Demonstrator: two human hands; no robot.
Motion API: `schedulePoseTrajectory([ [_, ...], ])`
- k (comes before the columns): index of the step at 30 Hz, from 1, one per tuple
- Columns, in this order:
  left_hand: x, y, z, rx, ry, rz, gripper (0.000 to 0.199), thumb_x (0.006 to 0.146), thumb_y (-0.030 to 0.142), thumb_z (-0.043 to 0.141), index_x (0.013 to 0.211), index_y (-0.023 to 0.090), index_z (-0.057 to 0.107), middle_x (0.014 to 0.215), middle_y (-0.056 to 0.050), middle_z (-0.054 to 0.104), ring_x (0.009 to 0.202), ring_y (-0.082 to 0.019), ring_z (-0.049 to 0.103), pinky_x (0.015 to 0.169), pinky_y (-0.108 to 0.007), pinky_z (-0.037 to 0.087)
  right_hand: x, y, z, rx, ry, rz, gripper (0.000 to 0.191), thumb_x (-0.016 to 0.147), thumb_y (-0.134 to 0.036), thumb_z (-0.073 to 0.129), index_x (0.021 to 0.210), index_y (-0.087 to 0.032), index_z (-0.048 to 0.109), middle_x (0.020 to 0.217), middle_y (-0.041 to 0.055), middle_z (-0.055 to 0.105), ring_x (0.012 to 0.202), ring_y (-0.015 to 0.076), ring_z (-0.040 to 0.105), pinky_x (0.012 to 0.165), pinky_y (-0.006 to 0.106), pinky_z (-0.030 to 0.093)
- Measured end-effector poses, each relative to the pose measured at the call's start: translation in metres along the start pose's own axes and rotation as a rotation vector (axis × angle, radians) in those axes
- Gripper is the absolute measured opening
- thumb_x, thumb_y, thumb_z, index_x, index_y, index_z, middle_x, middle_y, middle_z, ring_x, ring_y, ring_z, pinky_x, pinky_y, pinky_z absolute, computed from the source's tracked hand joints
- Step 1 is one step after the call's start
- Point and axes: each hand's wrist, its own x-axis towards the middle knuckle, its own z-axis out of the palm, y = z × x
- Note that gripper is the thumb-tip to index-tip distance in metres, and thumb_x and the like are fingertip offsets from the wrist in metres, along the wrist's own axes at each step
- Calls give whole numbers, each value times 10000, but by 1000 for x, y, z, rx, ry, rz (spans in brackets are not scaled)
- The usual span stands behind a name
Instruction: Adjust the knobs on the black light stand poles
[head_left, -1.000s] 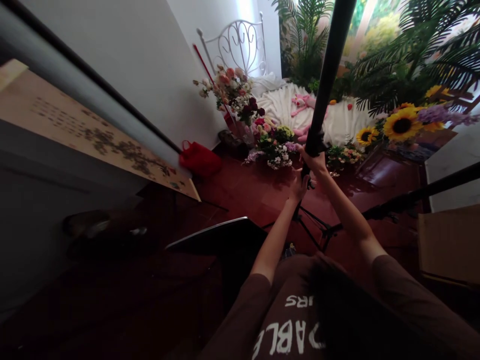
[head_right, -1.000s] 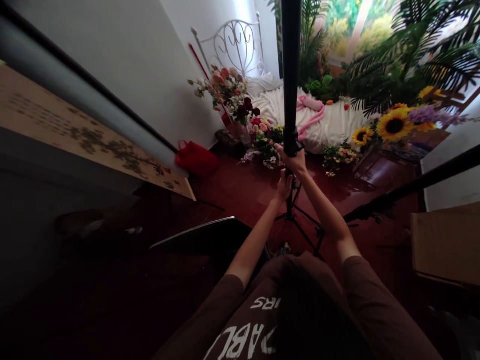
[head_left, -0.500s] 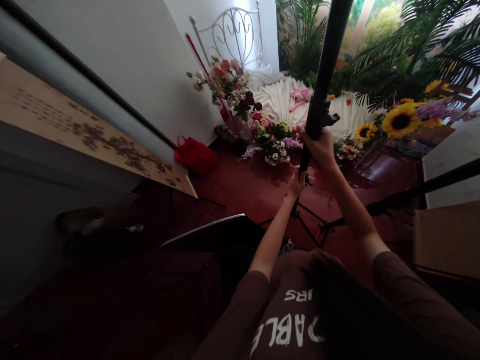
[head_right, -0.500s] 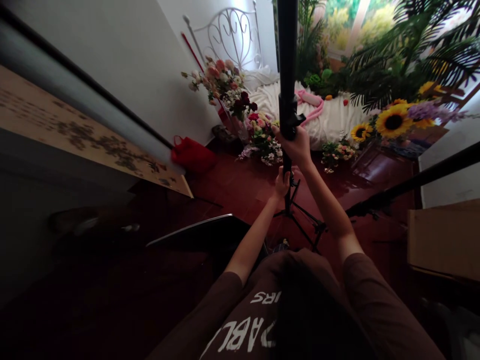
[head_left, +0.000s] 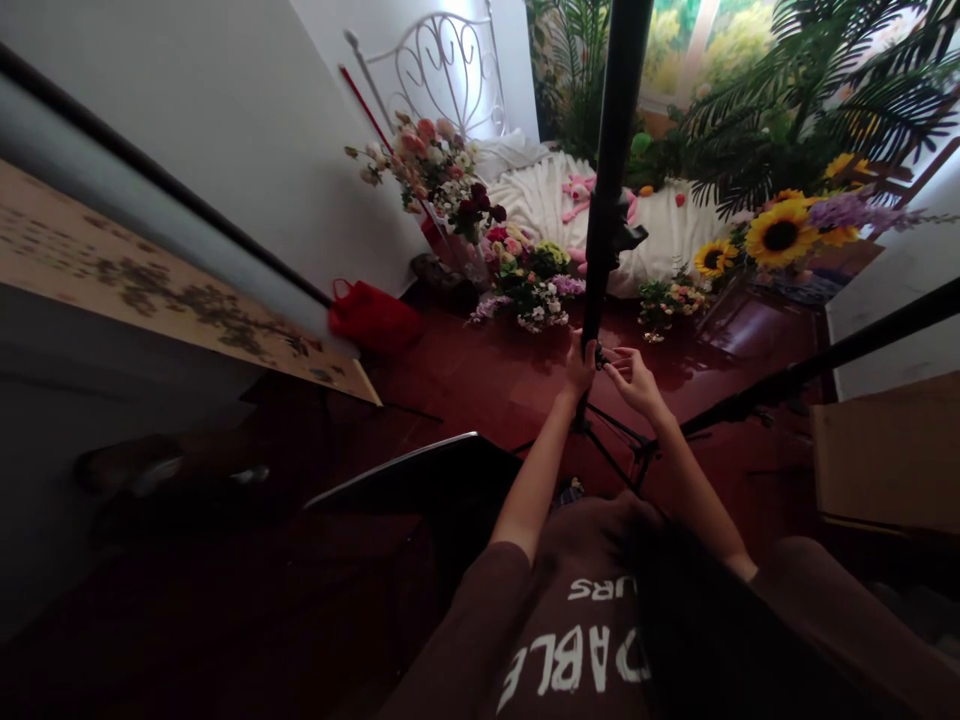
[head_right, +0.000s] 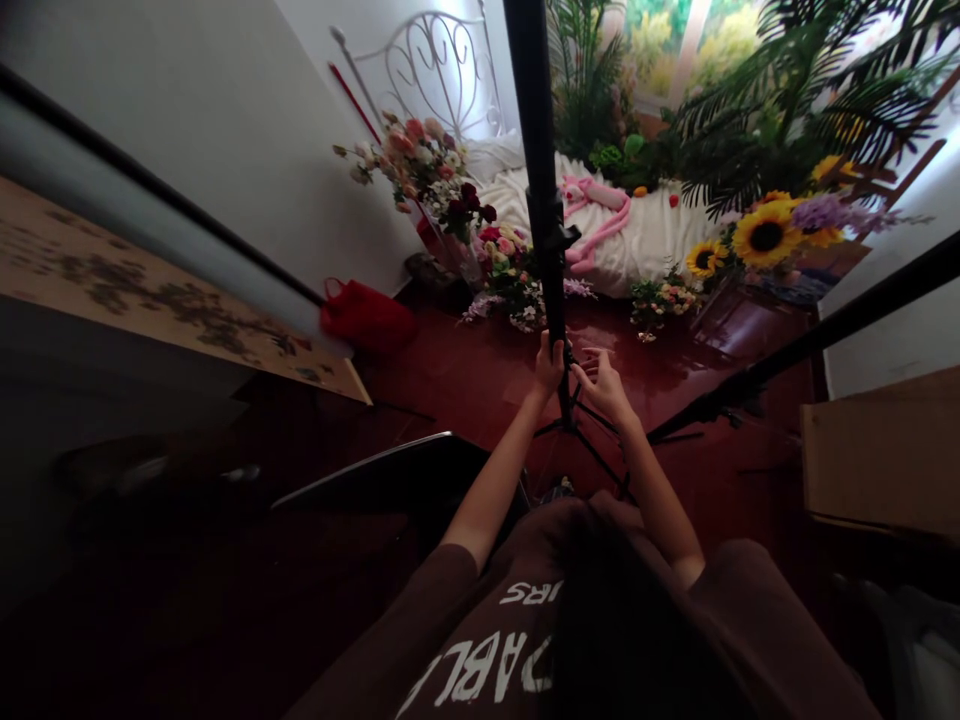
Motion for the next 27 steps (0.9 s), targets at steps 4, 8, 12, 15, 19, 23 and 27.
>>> schedulePoseTrajectory([
  [4,0,0,1,12,5,15,503,912,679,407,1079,232,568,830,-38,630,714,-142,596,670,-268,482,0,5,16,181,32,93,414,853,-516,626,1131,-230,514,762,-19,685,645,144,685,584,247,556],
  [8,1,-1,0,35,8,30,496,924,664,399,1082,225,569,796,-23,623,666,-128,571,639,-253,468,2,0,26,468,82,358,235,960,-426,496,1077,-221,503,601,-60,641,497,113,633,479,193,507],
  [12,1,-2,0,50,-2,53,475,935,643,399,1087,229,575,801,-25,627,663,-131,570,626,-252,463,1,-6,28,752,78,586,162,982,-290,467,867,-205,542,581,-34,646,487,87,623,518,171,518],
  [15,1,-2,0,58,4,53,456,943,624,400,1096,233,577,791,-22,628,663,-134,575,625,-253,461,0,-9,27,814,82,629,160,962,-251,516,810,-206,540,571,-44,630,464,70,598,506,151,501],
  [19,1,-1,0,54,4,47,448,947,614,403,1099,232,579,785,-16,628,649,-126,567,631,-249,464,1,-11,28,670,84,608,131,983,-268,463,900,-206,544,587,-28,649,472,93,610,485,173,511],
  [23,1,-2,1,48,7,43,471,939,635,398,1105,232,577,830,-28,634,689,-133,587,641,-254,472,8,-6,27,683,55,573,93,944,-218,487,1026,-214,531,617,-23,656,527,118,647,536,217,567],
  [27,0,-5,3,62,38,28,485,937,644,393,1088,226,587,802,-27,618,657,-133,565,635,-262,462,17,0,22,693,-26,510,68,897,-229,542,941,-184,569,625,-8,613,513,119,601,510,224,561],
])
